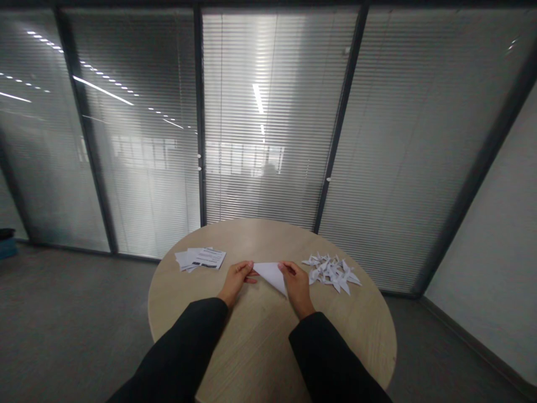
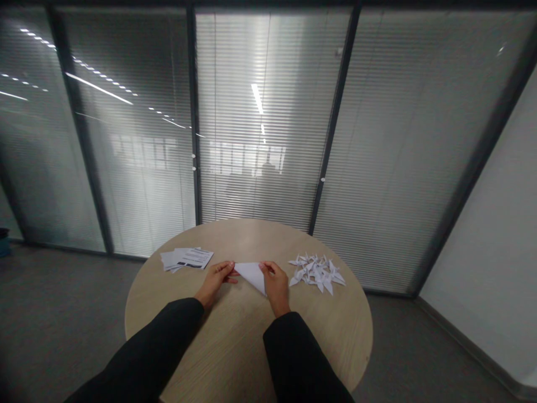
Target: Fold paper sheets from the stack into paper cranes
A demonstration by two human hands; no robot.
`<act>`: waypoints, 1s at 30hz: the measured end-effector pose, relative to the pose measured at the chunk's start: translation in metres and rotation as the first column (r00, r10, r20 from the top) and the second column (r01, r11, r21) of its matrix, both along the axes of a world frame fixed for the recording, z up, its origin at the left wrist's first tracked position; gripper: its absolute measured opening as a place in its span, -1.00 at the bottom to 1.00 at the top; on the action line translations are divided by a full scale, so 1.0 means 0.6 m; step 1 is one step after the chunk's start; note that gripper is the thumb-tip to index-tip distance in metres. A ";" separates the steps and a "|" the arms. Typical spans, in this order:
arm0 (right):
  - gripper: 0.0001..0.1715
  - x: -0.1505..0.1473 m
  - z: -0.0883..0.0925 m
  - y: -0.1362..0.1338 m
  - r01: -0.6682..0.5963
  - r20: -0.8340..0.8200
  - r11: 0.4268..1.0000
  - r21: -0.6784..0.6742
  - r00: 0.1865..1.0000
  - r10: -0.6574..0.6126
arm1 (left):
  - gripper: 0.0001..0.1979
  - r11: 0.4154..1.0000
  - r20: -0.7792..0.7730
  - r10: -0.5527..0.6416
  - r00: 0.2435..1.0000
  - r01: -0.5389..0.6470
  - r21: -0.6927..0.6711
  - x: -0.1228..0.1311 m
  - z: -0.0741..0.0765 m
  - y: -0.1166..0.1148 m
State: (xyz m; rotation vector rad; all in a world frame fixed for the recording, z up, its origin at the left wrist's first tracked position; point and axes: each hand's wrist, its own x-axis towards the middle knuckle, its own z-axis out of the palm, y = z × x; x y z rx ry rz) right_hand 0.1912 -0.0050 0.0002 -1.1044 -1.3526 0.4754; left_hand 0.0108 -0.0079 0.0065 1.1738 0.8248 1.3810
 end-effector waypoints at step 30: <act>-0.69 -0.006 0.000 -0.008 -0.201 0.046 0.974 -0.104 0.977 0.207 | -0.57 0.997 -0.113 -0.077 0.991 0.076 -0.013 0.003 -0.001 -0.005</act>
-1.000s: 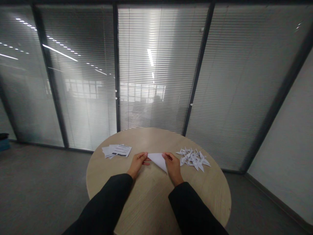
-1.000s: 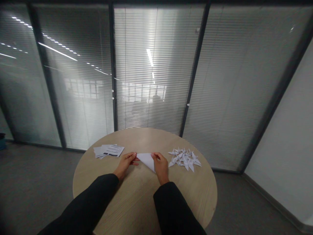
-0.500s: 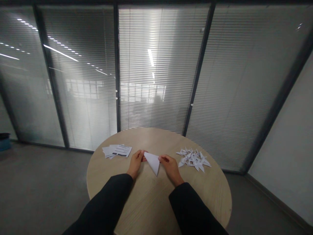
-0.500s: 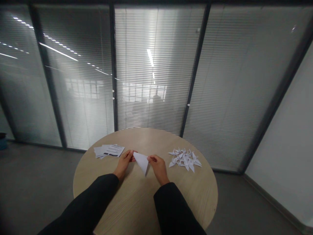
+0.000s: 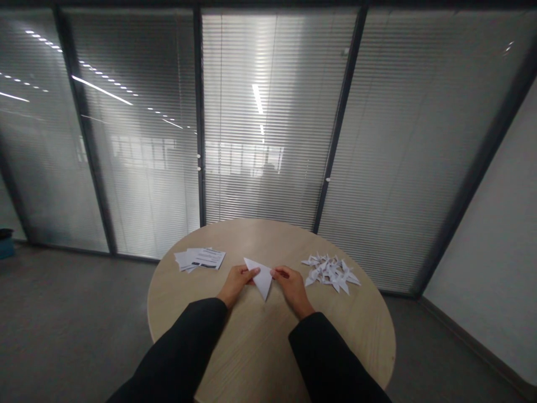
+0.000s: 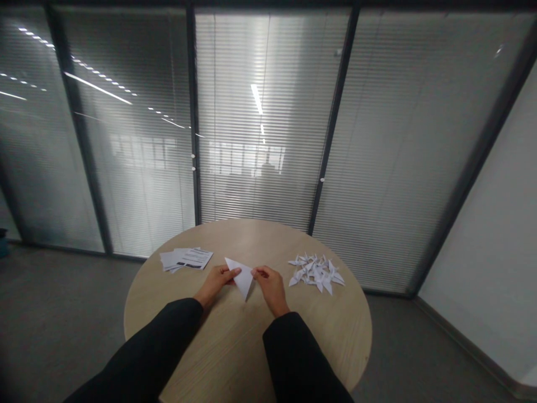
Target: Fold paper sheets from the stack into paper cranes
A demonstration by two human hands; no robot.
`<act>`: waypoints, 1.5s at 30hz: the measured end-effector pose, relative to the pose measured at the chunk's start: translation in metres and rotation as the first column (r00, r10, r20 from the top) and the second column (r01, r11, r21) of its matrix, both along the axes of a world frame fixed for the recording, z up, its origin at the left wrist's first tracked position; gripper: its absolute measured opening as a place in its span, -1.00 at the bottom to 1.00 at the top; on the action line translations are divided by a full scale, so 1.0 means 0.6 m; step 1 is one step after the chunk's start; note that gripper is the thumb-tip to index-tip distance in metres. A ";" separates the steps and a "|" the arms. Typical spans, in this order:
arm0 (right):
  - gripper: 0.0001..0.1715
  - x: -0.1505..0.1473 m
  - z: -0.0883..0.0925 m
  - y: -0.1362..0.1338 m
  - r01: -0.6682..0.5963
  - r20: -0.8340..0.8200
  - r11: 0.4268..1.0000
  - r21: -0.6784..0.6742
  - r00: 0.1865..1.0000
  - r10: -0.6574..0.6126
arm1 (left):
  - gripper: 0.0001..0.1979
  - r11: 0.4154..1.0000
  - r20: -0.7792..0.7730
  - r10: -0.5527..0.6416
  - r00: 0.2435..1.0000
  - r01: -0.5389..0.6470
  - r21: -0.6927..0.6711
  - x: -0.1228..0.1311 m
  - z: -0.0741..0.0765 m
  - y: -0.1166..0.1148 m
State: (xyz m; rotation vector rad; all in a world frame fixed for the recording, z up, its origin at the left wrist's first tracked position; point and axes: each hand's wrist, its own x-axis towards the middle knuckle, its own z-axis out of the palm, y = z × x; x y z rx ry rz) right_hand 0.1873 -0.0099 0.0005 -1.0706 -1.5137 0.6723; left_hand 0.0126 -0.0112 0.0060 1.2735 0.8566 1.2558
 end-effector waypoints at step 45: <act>-0.58 0.005 -0.010 0.010 -0.041 -0.185 0.999 -0.005 0.982 0.040 | -0.48 0.972 -0.106 -0.231 0.967 0.225 -0.070 0.009 0.007 -0.020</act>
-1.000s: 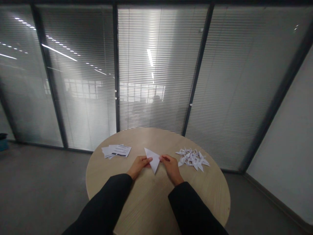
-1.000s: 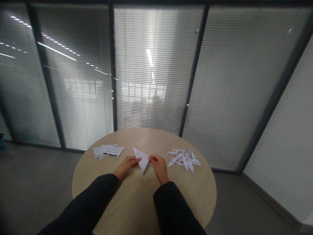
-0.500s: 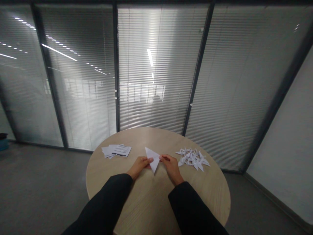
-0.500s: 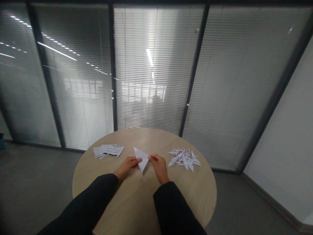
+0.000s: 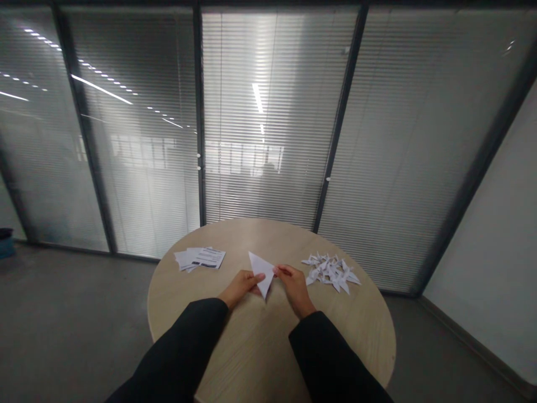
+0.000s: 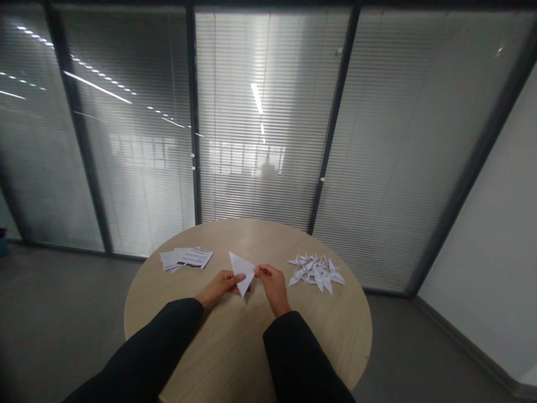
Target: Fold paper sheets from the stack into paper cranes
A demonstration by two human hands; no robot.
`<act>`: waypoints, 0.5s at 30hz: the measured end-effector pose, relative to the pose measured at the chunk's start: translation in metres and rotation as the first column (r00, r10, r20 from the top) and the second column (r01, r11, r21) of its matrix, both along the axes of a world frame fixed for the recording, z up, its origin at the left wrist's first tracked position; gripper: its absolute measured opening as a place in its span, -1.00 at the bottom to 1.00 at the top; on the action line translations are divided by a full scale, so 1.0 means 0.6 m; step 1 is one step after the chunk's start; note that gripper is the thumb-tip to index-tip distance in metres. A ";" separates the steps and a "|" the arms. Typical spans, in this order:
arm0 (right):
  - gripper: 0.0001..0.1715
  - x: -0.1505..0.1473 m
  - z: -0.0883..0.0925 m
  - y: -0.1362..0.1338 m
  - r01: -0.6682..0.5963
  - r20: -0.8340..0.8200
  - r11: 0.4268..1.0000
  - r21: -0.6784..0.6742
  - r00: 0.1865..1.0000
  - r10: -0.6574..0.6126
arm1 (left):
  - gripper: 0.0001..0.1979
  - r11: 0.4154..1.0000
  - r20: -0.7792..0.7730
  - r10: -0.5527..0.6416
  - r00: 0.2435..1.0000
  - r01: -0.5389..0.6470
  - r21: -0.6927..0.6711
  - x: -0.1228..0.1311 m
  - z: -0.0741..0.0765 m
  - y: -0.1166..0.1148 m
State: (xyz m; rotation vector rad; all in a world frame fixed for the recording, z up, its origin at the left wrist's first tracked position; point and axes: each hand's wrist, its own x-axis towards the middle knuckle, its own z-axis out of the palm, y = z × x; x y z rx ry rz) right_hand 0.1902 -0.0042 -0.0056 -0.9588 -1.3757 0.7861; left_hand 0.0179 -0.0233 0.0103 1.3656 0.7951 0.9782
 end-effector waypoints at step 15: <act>-0.62 -0.002 0.005 -0.007 0.007 0.026 1.000 -0.011 1.000 -0.006 | -0.48 0.991 -0.039 -0.101 0.994 0.104 0.081 -0.003 -0.007 -0.003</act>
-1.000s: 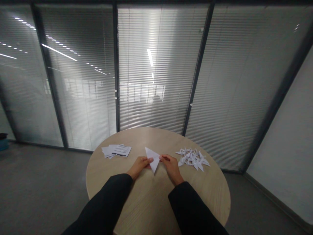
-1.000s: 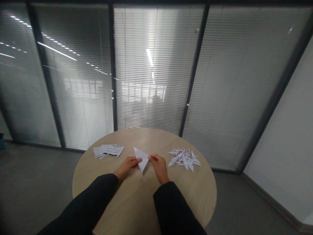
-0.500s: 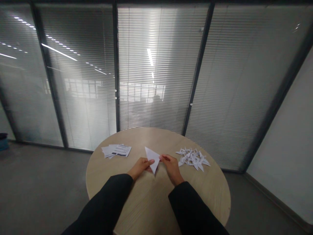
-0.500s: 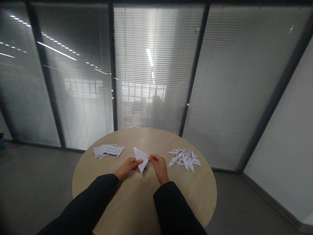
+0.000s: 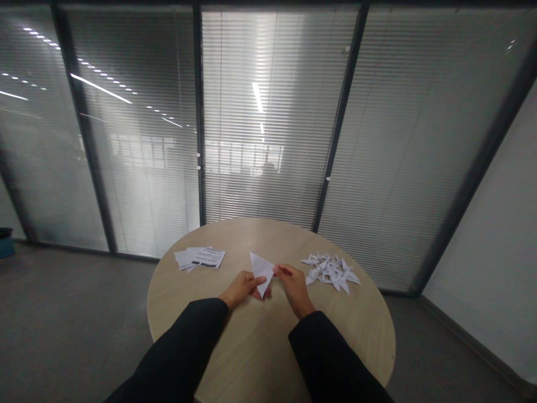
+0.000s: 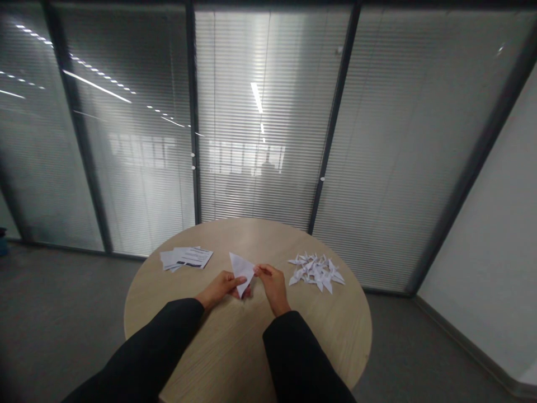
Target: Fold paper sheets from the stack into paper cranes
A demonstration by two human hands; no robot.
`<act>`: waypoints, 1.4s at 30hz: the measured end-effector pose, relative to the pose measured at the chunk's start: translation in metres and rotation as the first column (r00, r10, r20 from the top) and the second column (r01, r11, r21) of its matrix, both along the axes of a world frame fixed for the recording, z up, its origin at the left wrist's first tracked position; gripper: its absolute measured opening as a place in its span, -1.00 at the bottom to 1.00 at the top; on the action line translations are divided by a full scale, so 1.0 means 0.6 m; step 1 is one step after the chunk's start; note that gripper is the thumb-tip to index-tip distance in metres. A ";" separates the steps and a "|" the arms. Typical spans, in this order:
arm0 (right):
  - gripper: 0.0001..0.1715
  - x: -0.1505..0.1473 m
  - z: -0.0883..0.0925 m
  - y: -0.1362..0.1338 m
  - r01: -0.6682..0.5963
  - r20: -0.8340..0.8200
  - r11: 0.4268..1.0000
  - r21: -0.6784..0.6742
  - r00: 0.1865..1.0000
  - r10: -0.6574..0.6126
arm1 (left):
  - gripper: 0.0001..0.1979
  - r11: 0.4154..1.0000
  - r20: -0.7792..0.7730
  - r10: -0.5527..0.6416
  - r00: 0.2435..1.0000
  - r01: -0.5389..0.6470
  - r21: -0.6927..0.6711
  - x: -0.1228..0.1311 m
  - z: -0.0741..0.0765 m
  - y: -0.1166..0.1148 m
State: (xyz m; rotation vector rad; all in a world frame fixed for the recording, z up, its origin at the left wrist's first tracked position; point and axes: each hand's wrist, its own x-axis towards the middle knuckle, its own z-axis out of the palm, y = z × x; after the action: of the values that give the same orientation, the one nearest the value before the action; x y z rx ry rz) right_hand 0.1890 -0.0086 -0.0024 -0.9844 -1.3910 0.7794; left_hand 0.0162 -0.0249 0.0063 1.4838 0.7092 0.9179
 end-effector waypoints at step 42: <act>-0.58 0.005 0.002 0.006 0.069 -0.142 0.997 -0.017 0.987 -0.071 | -0.46 0.988 -0.069 -0.079 0.994 0.069 -0.139 0.003 -0.023 0.013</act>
State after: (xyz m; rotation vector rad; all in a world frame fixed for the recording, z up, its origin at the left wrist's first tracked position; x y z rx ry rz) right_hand 0.1923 -0.0051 -0.0010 -0.9626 -1.2236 0.7911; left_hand 0.0182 -0.0173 -0.0077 1.4192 0.7517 0.7462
